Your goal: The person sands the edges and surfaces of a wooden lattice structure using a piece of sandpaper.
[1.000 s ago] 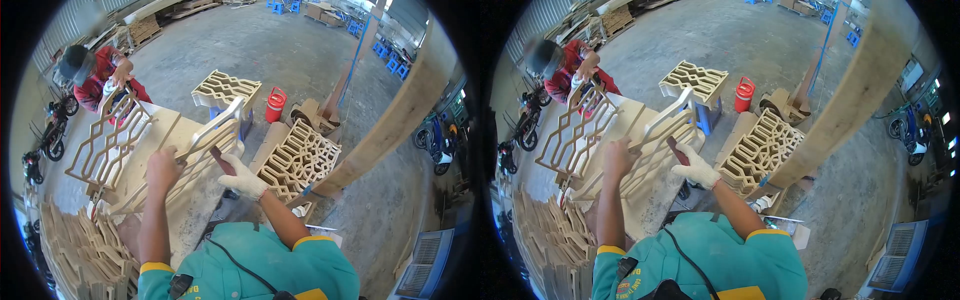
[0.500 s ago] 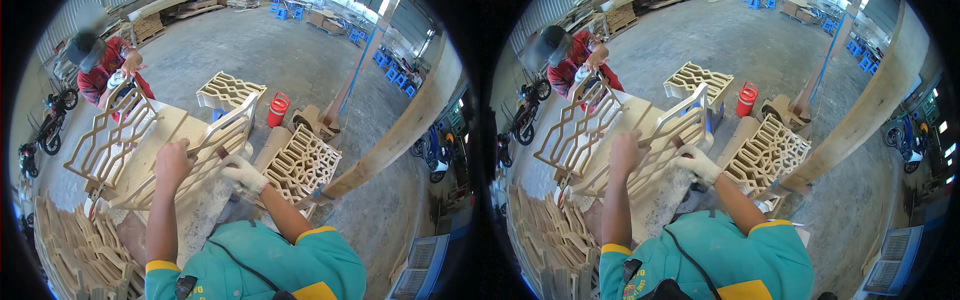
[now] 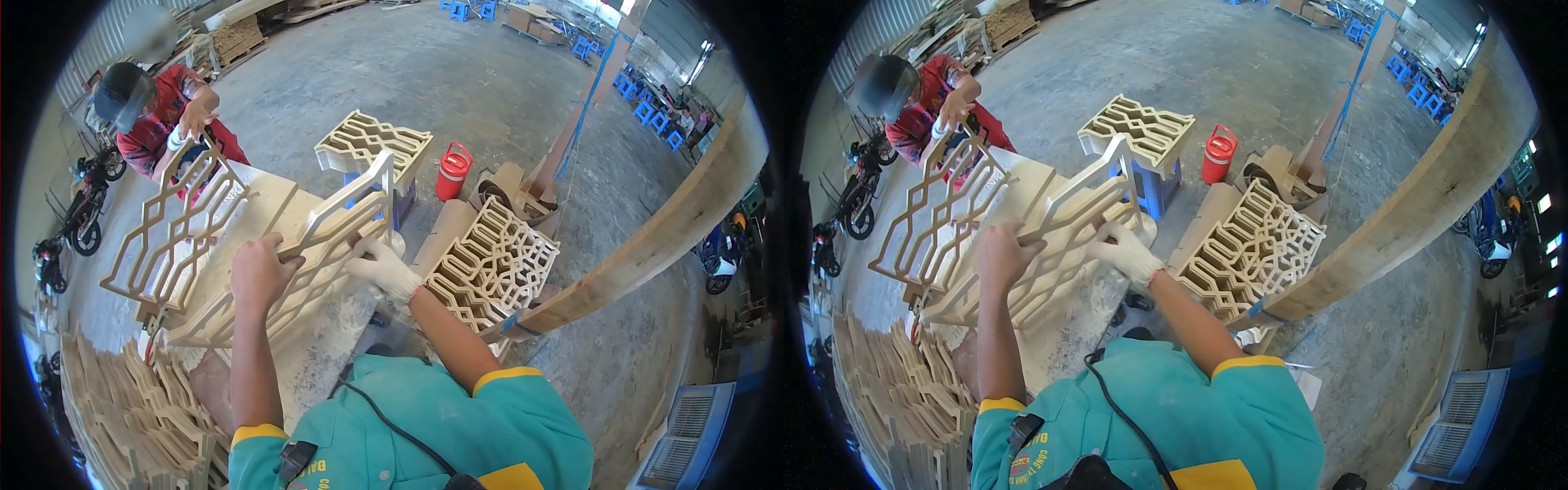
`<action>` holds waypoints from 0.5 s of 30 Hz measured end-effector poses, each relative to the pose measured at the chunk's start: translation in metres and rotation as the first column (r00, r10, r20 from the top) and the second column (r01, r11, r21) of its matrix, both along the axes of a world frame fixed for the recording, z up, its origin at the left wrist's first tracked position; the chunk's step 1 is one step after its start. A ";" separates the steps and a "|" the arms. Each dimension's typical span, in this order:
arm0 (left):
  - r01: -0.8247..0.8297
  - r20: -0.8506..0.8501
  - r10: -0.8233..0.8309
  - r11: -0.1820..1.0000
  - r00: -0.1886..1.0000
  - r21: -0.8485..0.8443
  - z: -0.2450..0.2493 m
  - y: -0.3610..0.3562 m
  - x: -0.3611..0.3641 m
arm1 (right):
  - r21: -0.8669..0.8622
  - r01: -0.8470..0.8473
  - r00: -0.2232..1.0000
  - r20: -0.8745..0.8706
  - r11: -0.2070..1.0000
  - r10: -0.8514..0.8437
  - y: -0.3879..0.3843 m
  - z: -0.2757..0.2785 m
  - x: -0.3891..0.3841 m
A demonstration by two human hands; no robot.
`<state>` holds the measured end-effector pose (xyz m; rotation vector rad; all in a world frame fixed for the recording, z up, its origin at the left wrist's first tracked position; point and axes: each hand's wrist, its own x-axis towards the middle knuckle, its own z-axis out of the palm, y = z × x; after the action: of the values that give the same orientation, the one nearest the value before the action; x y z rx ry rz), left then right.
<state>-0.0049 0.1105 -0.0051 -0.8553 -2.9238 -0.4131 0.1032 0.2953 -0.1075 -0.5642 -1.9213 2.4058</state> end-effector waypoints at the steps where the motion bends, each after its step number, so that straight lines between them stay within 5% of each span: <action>1: -0.015 0.013 0.015 1.000 1.000 -0.002 0.004 0.002 0.000 | 0.081 0.011 0.999 -0.035 0.997 -0.009 -0.004 -0.005 -0.005; 5: 0.027 -0.086 -0.022 0.998 0.996 0.061 0.001 -0.002 0.003 | -0.056 -0.261 0.965 -0.042 0.964 0.259 -0.007 -0.010 0.008; 8: 0.003 -0.041 -0.001 0.999 0.999 0.051 0.001 0.000 0.003 | -0.120 -0.021 0.999 0.032 0.993 0.025 -0.003 -0.010 0.002; 12: -0.024 0.022 0.023 1.000 0.999 0.019 0.008 0.002 0.008 | 0.060 -0.168 0.982 -0.080 0.984 0.173 -0.020 -0.013 0.010; 15: -0.014 -0.020 0.015 0.999 1.000 0.034 0.005 0.000 0.010 | -0.109 -0.105 0.994 -0.017 0.988 0.104 -0.008 -0.018 -0.001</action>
<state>0.0054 0.1100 0.0000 -0.8280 -2.8940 -0.4494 0.1025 0.2869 -0.1251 -0.4632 -1.8682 2.5862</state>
